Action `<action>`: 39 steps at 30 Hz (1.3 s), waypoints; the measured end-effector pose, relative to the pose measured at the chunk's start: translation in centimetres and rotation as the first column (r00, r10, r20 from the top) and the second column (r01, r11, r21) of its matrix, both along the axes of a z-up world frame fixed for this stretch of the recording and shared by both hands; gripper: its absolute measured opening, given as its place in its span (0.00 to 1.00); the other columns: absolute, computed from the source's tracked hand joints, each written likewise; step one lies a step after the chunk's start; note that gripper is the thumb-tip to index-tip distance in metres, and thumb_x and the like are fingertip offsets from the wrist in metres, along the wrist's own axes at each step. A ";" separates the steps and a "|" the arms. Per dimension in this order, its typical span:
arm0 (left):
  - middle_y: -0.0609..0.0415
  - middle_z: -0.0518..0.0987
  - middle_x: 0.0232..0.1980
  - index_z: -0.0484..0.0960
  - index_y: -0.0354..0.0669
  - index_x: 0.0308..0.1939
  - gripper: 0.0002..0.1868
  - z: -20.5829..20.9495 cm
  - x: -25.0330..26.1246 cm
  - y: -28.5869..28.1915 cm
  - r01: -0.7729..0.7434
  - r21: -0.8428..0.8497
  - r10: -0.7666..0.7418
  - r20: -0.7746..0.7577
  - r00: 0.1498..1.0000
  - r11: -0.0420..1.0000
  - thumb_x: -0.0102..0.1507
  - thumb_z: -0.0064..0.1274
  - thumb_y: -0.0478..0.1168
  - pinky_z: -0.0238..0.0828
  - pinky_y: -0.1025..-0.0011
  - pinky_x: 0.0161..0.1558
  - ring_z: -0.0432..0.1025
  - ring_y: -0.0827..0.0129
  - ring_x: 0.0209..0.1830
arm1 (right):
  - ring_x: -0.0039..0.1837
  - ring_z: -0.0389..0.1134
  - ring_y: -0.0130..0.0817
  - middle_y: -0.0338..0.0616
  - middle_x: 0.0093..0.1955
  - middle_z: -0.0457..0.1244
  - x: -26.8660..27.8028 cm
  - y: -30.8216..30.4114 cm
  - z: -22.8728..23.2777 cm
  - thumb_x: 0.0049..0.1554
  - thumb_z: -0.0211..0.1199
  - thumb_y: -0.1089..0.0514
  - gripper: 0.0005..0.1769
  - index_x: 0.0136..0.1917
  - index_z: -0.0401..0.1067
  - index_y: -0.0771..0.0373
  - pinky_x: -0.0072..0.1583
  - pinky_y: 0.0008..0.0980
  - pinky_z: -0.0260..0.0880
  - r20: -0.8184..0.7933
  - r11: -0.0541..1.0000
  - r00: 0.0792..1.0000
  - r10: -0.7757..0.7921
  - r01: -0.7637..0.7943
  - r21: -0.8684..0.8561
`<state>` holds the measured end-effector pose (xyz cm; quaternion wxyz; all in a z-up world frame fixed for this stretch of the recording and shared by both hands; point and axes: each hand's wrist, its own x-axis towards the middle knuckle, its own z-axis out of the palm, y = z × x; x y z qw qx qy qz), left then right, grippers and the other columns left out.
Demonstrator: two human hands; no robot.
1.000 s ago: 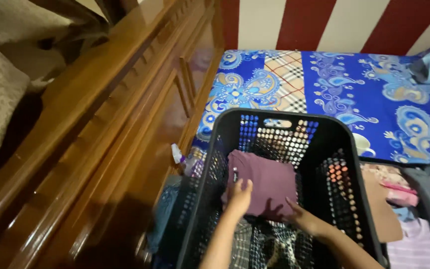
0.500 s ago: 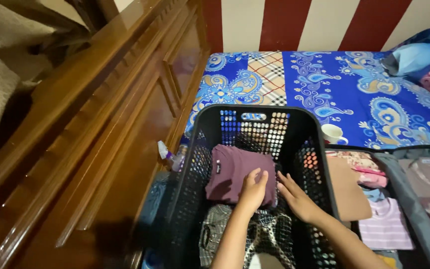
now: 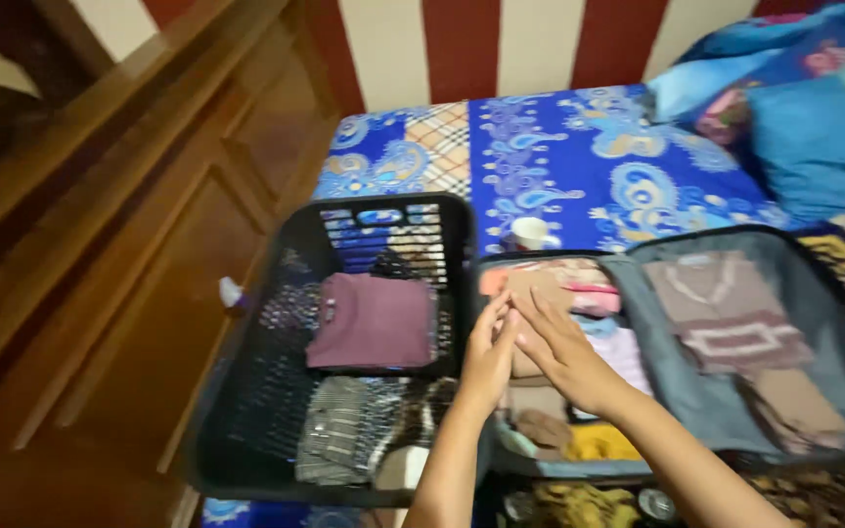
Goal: Unpacking clothes from a suitcase on a bed into a laundry basket on the floor.
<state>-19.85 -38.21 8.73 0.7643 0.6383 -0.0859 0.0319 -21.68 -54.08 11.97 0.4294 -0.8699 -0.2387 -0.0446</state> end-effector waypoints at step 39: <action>0.33 0.62 0.78 0.58 0.30 0.78 0.45 -1.6 1.0 -14.7 0.249 0.358 -0.353 0.263 0.898 0.900 0.67 0.57 0.56 0.55 0.61 0.74 0.58 0.50 0.80 | 0.84 0.40 0.61 0.61 0.82 0.49 -2.8 -14.7 -2.9 0.67 0.43 0.45 0.30 0.81 0.52 0.44 0.75 0.52 0.45 0.084 0.939 0.936 -0.341 0.343 -0.018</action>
